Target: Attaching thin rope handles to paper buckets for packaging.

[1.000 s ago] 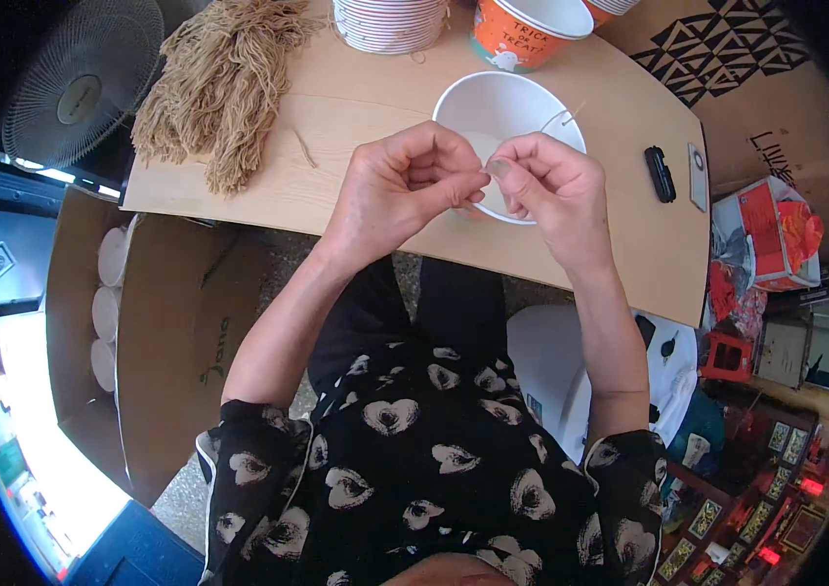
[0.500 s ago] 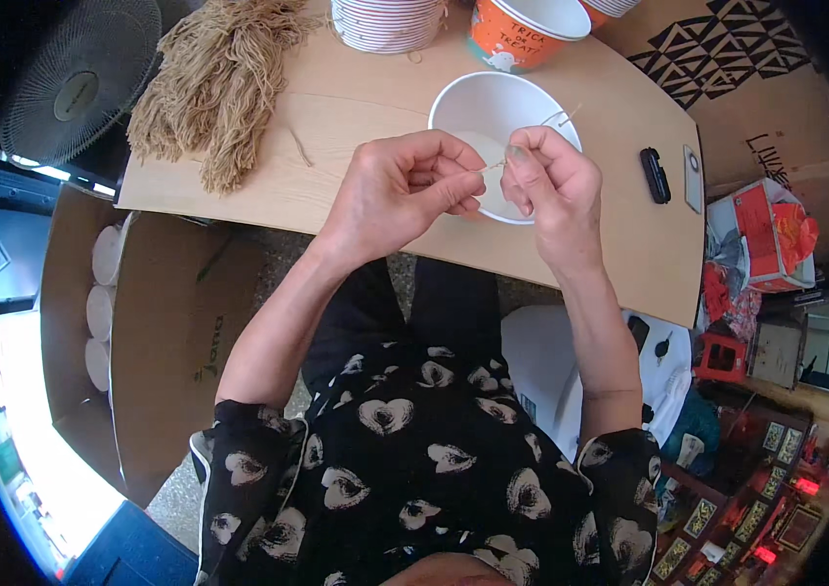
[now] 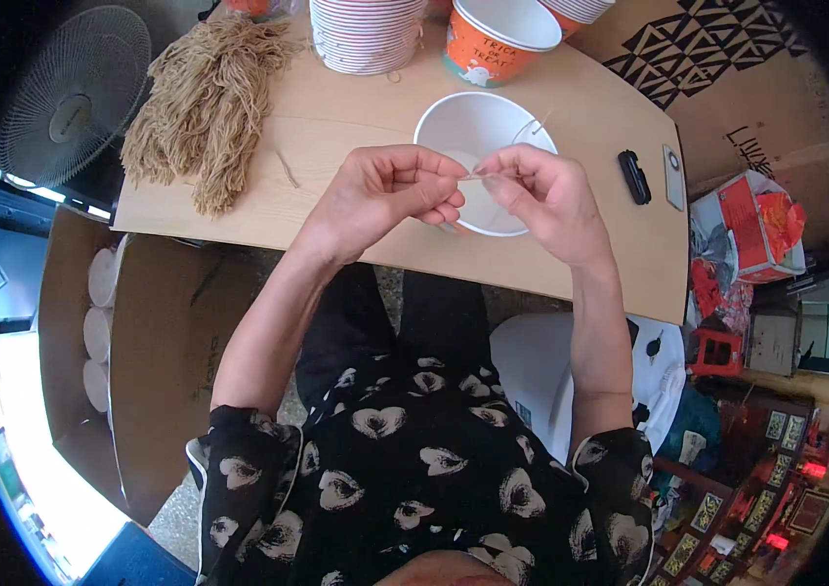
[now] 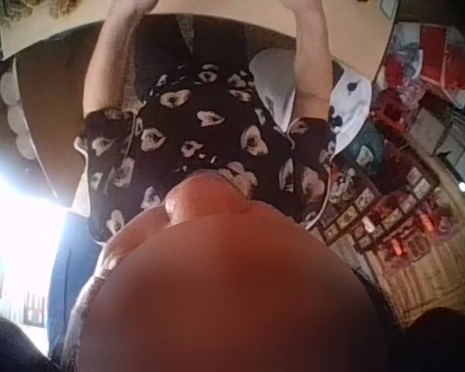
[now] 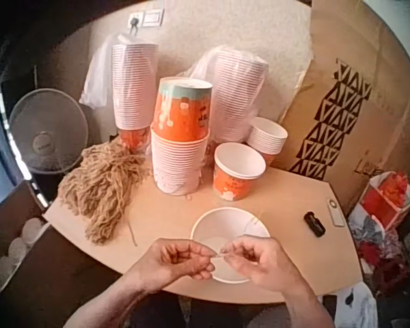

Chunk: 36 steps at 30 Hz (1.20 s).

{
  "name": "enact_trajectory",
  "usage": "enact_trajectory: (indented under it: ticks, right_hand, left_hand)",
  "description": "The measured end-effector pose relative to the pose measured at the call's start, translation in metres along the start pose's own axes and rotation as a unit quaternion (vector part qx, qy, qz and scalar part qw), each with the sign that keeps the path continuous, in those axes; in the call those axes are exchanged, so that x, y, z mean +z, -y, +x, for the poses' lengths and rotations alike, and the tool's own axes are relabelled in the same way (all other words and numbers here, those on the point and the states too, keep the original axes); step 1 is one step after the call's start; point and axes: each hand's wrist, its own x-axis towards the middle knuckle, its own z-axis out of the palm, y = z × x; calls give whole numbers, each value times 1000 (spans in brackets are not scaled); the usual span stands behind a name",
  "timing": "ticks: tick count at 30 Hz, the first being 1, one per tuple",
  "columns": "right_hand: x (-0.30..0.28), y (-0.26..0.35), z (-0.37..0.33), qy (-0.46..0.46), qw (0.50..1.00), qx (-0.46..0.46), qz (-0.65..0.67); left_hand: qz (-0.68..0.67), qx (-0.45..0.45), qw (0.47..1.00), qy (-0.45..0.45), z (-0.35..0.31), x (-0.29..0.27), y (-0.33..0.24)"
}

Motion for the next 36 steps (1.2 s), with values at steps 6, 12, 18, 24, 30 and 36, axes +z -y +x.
enact_trajectory:
  ticks: [6, 12, 18, 24, 30, 36]
  right_hand:
    - [-8, 1, 0, 5, 1000, 29, -1]
    - [1, -2, 5, 19, 999, 14, 31]
    - [7, 2, -1, -24, 999, -6, 27]
    - [11, -1, -2, -80, 995, -36, 41]
    - [-3, 2, 0, -56, 997, -41, -20]
    - [-19, 23, 0, 6, 976, -84, -200]
  left_hand:
    - [2, -8, 1000, 3, 3, 3, -4]
    - [10, -10, 1000, -6, 3, 0, -2]
    - [25, -29, 999, 11, 3, 7, -6]
    - [27, -36, 999, 18, 3, 7, -11]
    - [101, -51, 994, -1, 7, 9, -10]
    - [127, -4, 992, -8, 9, 5, -16]
